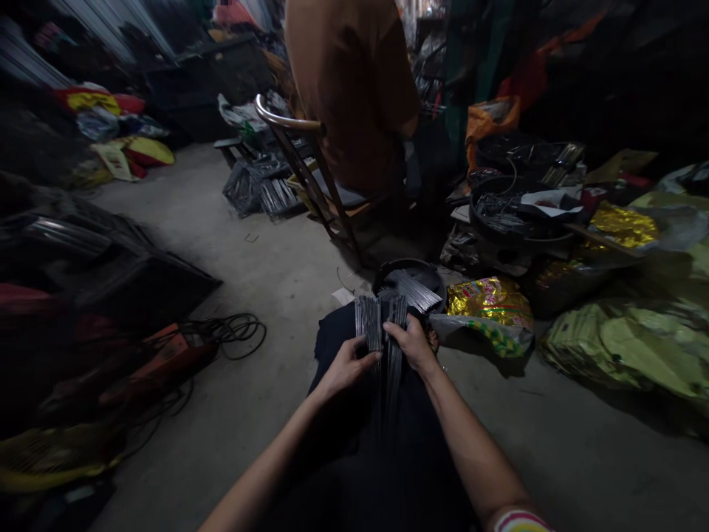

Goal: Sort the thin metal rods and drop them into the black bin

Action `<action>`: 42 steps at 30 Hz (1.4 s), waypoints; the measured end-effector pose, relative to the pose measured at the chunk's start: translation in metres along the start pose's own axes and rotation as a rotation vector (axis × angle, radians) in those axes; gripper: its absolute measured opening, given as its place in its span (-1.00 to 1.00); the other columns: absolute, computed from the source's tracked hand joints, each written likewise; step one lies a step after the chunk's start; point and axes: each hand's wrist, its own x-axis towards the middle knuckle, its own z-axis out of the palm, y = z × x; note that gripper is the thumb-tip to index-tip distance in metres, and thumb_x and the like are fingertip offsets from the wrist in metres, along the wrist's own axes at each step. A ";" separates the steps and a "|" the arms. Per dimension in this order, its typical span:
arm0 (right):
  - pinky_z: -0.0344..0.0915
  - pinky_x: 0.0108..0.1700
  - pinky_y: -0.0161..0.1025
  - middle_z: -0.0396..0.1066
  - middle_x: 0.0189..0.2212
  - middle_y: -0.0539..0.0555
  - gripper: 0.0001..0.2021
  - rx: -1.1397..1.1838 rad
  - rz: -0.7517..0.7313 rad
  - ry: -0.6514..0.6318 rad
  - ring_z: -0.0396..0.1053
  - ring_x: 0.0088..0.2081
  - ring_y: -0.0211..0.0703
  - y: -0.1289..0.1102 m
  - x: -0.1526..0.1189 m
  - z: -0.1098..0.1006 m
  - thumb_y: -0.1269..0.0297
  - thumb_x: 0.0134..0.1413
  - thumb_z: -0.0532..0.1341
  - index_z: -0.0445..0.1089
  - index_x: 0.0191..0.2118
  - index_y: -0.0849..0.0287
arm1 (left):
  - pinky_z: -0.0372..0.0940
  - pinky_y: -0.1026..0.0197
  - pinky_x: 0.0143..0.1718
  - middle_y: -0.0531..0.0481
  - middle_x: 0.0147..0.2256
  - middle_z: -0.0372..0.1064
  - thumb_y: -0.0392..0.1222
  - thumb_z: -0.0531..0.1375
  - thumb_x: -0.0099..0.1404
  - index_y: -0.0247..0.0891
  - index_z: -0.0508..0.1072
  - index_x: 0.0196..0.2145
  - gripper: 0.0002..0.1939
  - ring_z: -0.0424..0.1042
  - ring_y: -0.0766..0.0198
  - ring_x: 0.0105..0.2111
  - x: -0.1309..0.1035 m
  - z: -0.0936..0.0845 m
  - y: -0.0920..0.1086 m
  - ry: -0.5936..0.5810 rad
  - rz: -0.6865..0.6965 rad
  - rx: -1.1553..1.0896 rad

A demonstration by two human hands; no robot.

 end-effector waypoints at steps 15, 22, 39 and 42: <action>0.30 -0.34 -0.28 0.43 -0.47 0.00 -0.69 0.051 0.027 -0.013 0.35 -0.43 -0.20 0.002 -0.001 0.001 0.07 -0.14 0.38 0.41 -0.35 0.18 | 0.33 0.12 -0.11 -0.13 -0.21 0.53 -0.09 0.33 0.12 -0.37 0.53 -0.17 -0.64 0.46 0.06 -0.18 0.000 0.003 0.004 0.019 -0.006 0.004; 0.28 -0.36 -0.28 0.42 -0.47 -0.02 -0.67 0.028 0.012 -0.011 0.35 -0.45 -0.21 0.002 0.003 0.008 0.08 -0.21 0.42 0.43 -0.35 0.17 | 0.34 0.13 -0.16 -0.11 -0.24 0.53 -0.10 0.32 0.14 -0.38 0.52 -0.21 -0.68 0.46 0.07 -0.22 -0.001 0.003 0.006 0.010 0.001 0.030; 0.24 -0.44 -0.31 0.34 -0.57 -0.09 -0.70 0.077 0.023 -0.047 0.24 -0.56 -0.30 0.004 0.004 0.010 0.13 -0.17 0.42 0.42 -0.32 0.18 | 0.32 0.14 -0.14 -0.09 -0.25 0.53 -0.11 0.32 0.14 -0.37 0.52 -0.24 -0.71 0.46 0.08 -0.23 -0.001 0.006 0.013 0.008 0.008 0.030; 0.25 -0.42 -0.32 0.34 -0.57 -0.08 -0.71 0.042 0.003 -0.052 0.26 -0.54 -0.29 0.006 0.005 0.010 0.11 -0.16 0.42 0.40 -0.39 0.18 | 0.31 0.16 -0.18 -0.09 -0.27 0.53 -0.09 0.31 0.16 -0.39 0.53 -0.25 -0.71 0.45 0.09 -0.25 -0.001 0.006 0.012 0.005 0.015 0.061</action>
